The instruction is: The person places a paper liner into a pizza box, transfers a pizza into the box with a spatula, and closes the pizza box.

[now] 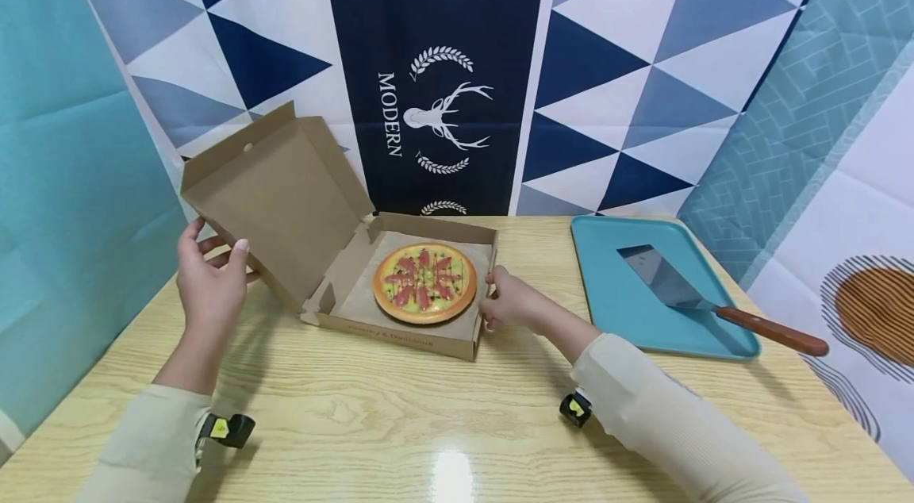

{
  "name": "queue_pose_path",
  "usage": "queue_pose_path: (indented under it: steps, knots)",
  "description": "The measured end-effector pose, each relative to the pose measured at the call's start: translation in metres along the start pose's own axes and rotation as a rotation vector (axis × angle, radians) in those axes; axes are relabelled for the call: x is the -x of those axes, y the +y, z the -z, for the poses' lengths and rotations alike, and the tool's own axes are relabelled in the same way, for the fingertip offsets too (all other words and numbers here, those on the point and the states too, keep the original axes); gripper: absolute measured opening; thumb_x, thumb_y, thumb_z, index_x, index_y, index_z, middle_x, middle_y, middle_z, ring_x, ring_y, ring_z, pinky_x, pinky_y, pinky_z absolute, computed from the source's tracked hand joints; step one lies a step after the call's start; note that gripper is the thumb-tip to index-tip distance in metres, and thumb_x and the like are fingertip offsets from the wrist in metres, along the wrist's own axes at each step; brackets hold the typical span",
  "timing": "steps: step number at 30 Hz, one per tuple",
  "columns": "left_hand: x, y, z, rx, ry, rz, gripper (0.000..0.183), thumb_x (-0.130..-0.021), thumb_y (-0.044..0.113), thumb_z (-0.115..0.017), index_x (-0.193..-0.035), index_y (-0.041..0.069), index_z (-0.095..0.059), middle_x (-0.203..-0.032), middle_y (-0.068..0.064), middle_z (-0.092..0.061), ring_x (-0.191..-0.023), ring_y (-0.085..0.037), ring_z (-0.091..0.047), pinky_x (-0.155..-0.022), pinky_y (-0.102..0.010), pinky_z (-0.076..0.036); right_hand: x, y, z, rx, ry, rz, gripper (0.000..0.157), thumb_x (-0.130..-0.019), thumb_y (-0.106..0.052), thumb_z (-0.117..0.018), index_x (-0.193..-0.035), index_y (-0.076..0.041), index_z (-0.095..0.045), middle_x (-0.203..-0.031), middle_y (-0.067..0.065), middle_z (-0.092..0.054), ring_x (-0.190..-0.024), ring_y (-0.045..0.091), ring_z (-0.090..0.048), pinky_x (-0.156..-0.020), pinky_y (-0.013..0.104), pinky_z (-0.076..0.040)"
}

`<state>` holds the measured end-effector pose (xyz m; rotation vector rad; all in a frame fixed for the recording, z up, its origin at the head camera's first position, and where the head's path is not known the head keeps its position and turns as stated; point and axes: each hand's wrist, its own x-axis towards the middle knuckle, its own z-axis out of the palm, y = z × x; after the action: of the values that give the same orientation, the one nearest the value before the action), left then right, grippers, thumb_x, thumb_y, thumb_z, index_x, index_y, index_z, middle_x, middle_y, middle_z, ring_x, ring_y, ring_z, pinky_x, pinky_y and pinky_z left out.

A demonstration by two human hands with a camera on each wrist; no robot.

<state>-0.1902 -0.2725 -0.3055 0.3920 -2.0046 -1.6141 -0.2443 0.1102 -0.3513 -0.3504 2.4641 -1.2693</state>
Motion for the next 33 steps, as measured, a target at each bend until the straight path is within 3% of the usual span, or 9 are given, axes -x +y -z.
queue_pose_path:
  steps: [11,18,23,26,28,31,33]
  knots:
    - [-0.007,-0.005,-0.005,0.017,-0.085,-0.09,0.065,-0.099,0.015,-0.054,-0.154,0.02,-0.02,-0.135,-0.008,-0.039,-0.108,-0.016,-0.05,-0.068,-0.023,-0.057,0.034,-0.003,-0.009,0.091,-0.004,0.018,0.038,-0.098,-0.005,-0.055,-0.126,0.011,-0.037,-0.077,0.014,-0.055,-0.068,0.024,-0.063,-0.065,0.034,-0.056]
    - [-0.011,-0.01,-0.007,0.034,-0.135,-0.15,0.064,-0.099,0.014,-0.054,-0.154,0.017,-0.02,-0.131,-0.005,-0.04,-0.108,-0.014,-0.049,-0.068,-0.022,-0.057,0.052,-0.003,-0.016,0.13,-0.034,0.092,0.028,-0.098,-0.01,-0.058,-0.114,0.008,-0.042,-0.073,0.01,-0.055,-0.061,0.021,-0.056,-0.054,0.029,-0.046]
    - [-0.014,-0.012,-0.007,0.011,-0.17,-0.191,0.063,-0.1,0.015,-0.053,-0.154,0.016,-0.021,-0.131,-0.007,-0.04,-0.109,-0.015,-0.049,-0.07,-0.022,-0.057,0.061,-0.004,-0.014,0.212,-0.044,0.122,0.035,-0.098,-0.014,-0.059,-0.12,0.009,-0.046,-0.08,0.009,-0.059,-0.064,0.016,-0.053,-0.056,0.029,-0.045]
    - [-0.014,-0.012,-0.007,-0.006,-0.179,-0.199,0.062,-0.1,0.016,-0.052,-0.154,0.016,-0.021,-0.132,-0.009,-0.04,-0.112,-0.018,-0.049,-0.07,-0.023,-0.057,0.063,-0.006,-0.007,0.321,0.004,0.136,0.038,-0.096,-0.015,-0.062,-0.123,0.008,-0.053,-0.09,0.008,-0.063,-0.074,0.016,-0.059,-0.064,0.032,-0.051]
    - [-0.014,-0.012,-0.007,-0.012,-0.185,-0.203,0.062,-0.101,0.017,-0.052,-0.155,0.016,-0.021,-0.134,-0.01,-0.04,-0.113,-0.019,-0.049,-0.071,-0.022,-0.057,0.059,-0.006,0.002,0.398,0.071,0.168,0.03,-0.093,-0.015,-0.065,-0.117,0.004,-0.061,-0.092,0.007,-0.065,-0.079,0.016,-0.061,-0.069,0.034,-0.053]
    - [-0.013,-0.012,-0.007,-0.019,-0.192,-0.211,0.062,-0.101,0.018,-0.052,-0.155,0.016,-0.021,-0.135,-0.012,-0.04,-0.115,-0.021,-0.049,-0.072,-0.022,-0.056,0.046,0.0,0.021,0.465,0.232,0.252,0.018,-0.089,-0.011,-0.066,-0.102,0.0,-0.067,-0.088,0.005,-0.064,-0.078,0.018,-0.06,-0.069,0.036,-0.052]
    - [-0.012,-0.011,-0.008,-0.02,-0.199,-0.216,0.062,-0.101,0.017,-0.052,-0.155,0.014,-0.021,-0.136,-0.013,-0.039,-0.115,-0.021,-0.049,-0.072,-0.022,-0.056,0.033,0.007,0.033,0.458,0.343,0.282,0.017,-0.086,-0.011,-0.067,-0.1,0.0,-0.067,-0.088,0.009,-0.064,-0.078,0.022,-0.06,-0.07,0.038,-0.052]
